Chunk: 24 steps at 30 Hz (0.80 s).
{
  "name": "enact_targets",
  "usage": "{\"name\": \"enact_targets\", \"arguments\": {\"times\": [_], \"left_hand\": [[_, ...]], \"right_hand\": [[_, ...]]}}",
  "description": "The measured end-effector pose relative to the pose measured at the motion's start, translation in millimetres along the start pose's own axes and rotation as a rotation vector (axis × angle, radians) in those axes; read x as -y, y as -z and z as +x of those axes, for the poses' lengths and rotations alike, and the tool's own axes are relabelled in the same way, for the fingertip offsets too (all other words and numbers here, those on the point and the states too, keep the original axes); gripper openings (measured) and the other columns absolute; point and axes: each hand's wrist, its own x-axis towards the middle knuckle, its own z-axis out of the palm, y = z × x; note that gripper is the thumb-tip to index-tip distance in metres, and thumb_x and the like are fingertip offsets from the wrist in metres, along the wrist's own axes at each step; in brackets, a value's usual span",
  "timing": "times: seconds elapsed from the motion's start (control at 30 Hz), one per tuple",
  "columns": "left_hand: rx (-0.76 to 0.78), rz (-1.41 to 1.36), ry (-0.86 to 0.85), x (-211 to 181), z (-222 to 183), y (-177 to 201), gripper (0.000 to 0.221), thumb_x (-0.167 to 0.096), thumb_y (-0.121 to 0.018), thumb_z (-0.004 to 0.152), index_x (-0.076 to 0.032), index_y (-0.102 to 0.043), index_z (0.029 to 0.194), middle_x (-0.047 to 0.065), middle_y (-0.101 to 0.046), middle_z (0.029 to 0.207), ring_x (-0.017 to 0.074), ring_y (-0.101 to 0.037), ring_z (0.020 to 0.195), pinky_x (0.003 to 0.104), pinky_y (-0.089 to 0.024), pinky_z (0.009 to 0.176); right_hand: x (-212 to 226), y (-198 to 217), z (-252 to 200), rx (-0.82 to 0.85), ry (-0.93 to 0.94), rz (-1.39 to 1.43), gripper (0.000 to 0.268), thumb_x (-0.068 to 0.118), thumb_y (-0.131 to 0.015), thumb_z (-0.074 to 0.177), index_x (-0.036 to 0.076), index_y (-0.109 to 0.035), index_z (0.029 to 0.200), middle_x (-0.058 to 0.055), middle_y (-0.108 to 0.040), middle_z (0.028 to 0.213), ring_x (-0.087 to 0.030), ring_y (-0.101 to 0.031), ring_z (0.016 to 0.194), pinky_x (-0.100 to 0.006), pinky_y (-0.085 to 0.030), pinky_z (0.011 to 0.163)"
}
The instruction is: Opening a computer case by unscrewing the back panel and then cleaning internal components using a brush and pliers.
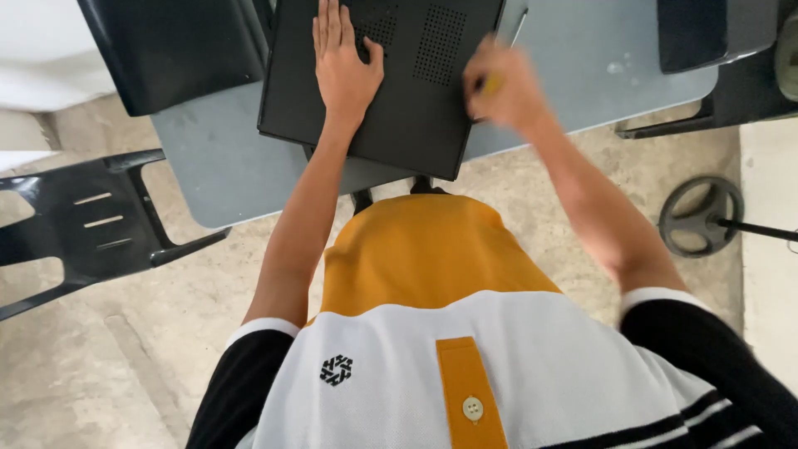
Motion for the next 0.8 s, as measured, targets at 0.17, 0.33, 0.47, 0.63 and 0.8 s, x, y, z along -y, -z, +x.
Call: {"name": "enact_targets", "arguments": {"times": [0.17, 0.33, 0.47, 0.63, 0.8], "left_hand": [[0.027, -0.007, 0.04, 0, -2, -3, 0.065, -0.028, -0.077, 0.136, 0.0, -0.056, 0.191, 0.019, -0.038, 0.202, 0.0383, -0.035, 0.193, 0.058, -0.037, 0.169], [0.051, -0.016, 0.067, -1, -7, -5, 0.07, -0.029, -0.077, 0.138, -0.005, -0.046, 0.195, 0.017, -0.038, 0.204, 0.0387, -0.036, 0.195, 0.057, -0.036, 0.172], [0.038, -0.011, 0.056, -2, -1, 0, 0.066, -0.03, -0.076, 0.137, -0.002, -0.053, 0.192, 0.019, -0.037, 0.203, 0.039, -0.035, 0.194, 0.058, -0.035, 0.171], [0.024, 0.011, 0.036, -2, 0, 0, 0.062, -0.028, -0.074, 0.136, 0.002, -0.061, 0.188, 0.018, -0.038, 0.201, 0.0363, -0.032, 0.192, 0.057, -0.037, 0.168], [-0.008, -0.008, 0.013, -5, 2, 3, 0.059, -0.027, -0.073, 0.136, 0.003, -0.063, 0.186, 0.018, -0.039, 0.2, 0.0365, -0.032, 0.192, 0.059, -0.038, 0.168]], "right_hand": [[107, 3, -5, 0.261, -0.299, 0.112, 0.02, -0.001, -0.085, 0.078, 0.019, -0.086, 0.082, 0.003, -0.075, 0.095, -0.015, -0.073, 0.085, -0.033, -0.058, 0.08], [55, -4, -15, -0.223, -0.072, 0.006, 0.015, -0.016, -0.082, 0.098, -0.001, -0.085, 0.1, -0.014, -0.066, 0.117, -0.034, -0.082, 0.101, -0.045, -0.063, 0.085], [125, -10, -16, 0.374, -0.237, 0.208, 0.014, -0.001, -0.079, 0.075, 0.011, -0.082, 0.081, -0.001, -0.074, 0.093, -0.021, -0.067, 0.087, -0.041, -0.051, 0.078], [101, -8, -1, 0.005, -0.169, 0.341, 0.034, -0.01, -0.105, 0.083, 0.016, -0.089, 0.097, 0.001, -0.082, 0.105, -0.015, -0.074, 0.103, -0.033, -0.06, 0.096], [99, -26, -10, 0.286, -0.043, 0.284, 0.029, -0.007, -0.081, 0.071, 0.017, -0.086, 0.086, 0.005, -0.077, 0.094, -0.015, -0.072, 0.087, -0.034, -0.053, 0.08]]}}
